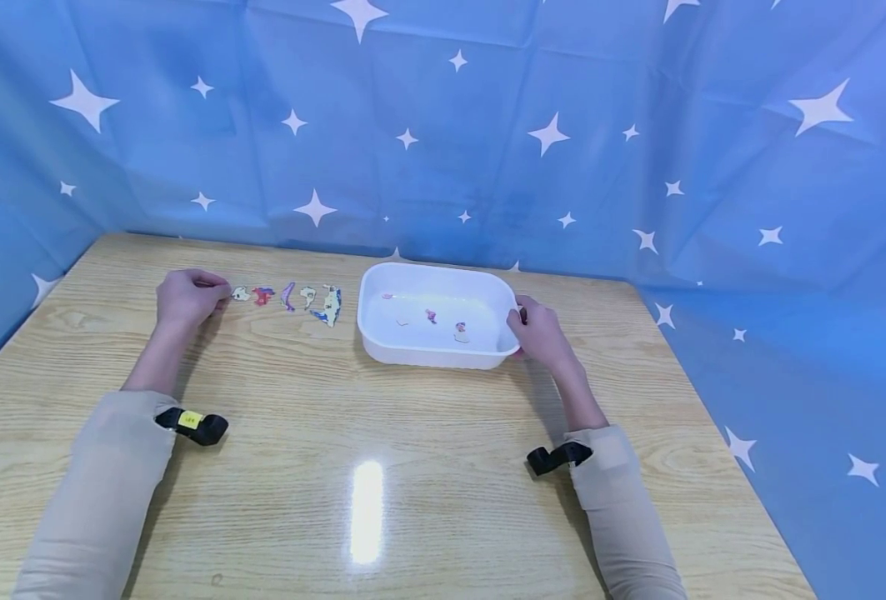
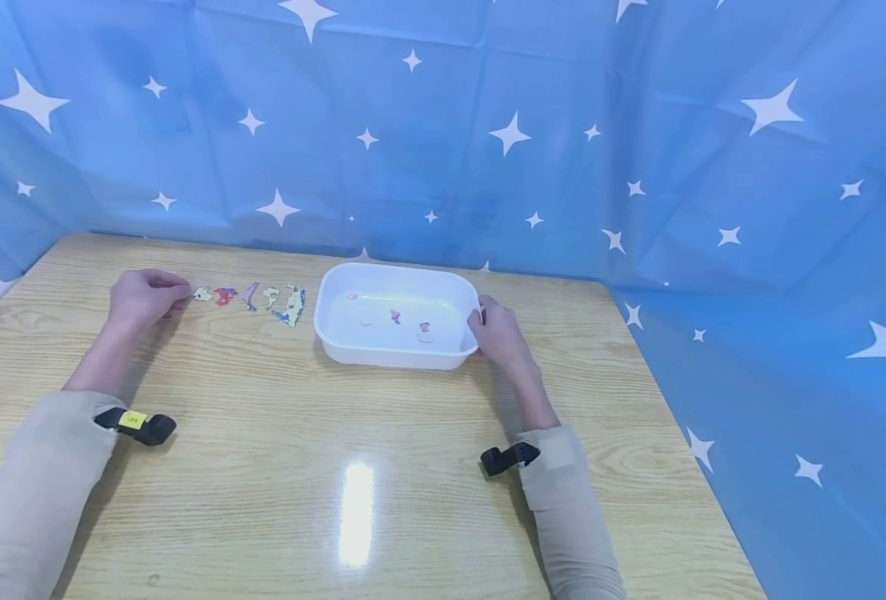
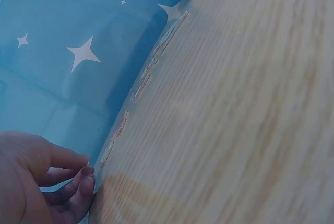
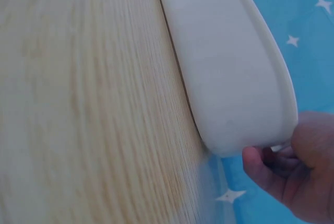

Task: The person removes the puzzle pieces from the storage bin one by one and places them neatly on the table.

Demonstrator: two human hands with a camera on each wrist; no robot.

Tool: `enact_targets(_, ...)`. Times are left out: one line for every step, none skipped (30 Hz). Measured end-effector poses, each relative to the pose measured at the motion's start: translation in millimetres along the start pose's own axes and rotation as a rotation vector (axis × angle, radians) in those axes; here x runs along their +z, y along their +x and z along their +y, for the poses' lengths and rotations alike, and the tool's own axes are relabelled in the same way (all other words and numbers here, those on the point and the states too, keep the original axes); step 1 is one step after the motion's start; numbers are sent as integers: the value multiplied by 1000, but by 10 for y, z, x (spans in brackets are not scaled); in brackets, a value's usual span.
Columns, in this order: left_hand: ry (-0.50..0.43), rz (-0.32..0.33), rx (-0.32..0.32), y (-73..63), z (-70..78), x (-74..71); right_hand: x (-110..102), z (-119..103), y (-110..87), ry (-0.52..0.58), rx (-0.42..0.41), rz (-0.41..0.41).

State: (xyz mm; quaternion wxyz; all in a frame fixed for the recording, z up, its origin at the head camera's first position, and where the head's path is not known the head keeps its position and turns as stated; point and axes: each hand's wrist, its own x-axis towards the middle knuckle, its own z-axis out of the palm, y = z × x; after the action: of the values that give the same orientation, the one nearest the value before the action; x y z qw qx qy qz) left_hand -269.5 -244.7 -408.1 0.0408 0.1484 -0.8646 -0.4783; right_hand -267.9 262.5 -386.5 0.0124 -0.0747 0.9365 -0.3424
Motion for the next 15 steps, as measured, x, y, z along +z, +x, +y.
enact_targets(-1,-1,1,-4,5,-1,-1,-1,-1,-1,1,-1)
enact_targets(-6,-4,4,-10,13,-2,-1,-1,-2,-2,1,-1)
enact_targets(-11,-5,8,-15,23,-3,-3,-2,-3,-4,2,0)
enact_targets(-20,-8,12,-21,34,-3,-1,-2,-1,-6,4,1)
enact_targets(-29,-11,18,-28,48,-2,0,-1,2,-8,5,2)
enact_targets(-31,-16,27,-36,64,1,1,0,3,-10,4,2)
enact_targets(-33,-20,37,-42,81,5,1,-2,4,-11,4,4)
enact_targets(-40,-27,46,-53,105,9,1,0,5,-10,1,5)
enact_targets(-42,-31,57,-62,128,15,1,0,6,-10,-1,6)
enact_targets(-44,-40,69,-73,153,24,1,-1,7,-9,-4,5)
enact_targets(-44,-48,83,-85,181,34,1,-1,8,-7,-6,6)
enact_targets(-47,-56,97,-96,208,47,1,0,8,-7,-8,6)
enact_targets(-60,-68,107,-112,240,60,1,1,9,-6,-8,7)
enact_targets(-64,-77,123,-126,271,75,1,4,10,-6,-11,6)
enact_targets(-70,-84,139,-139,303,91,1,4,11,-6,-11,6)
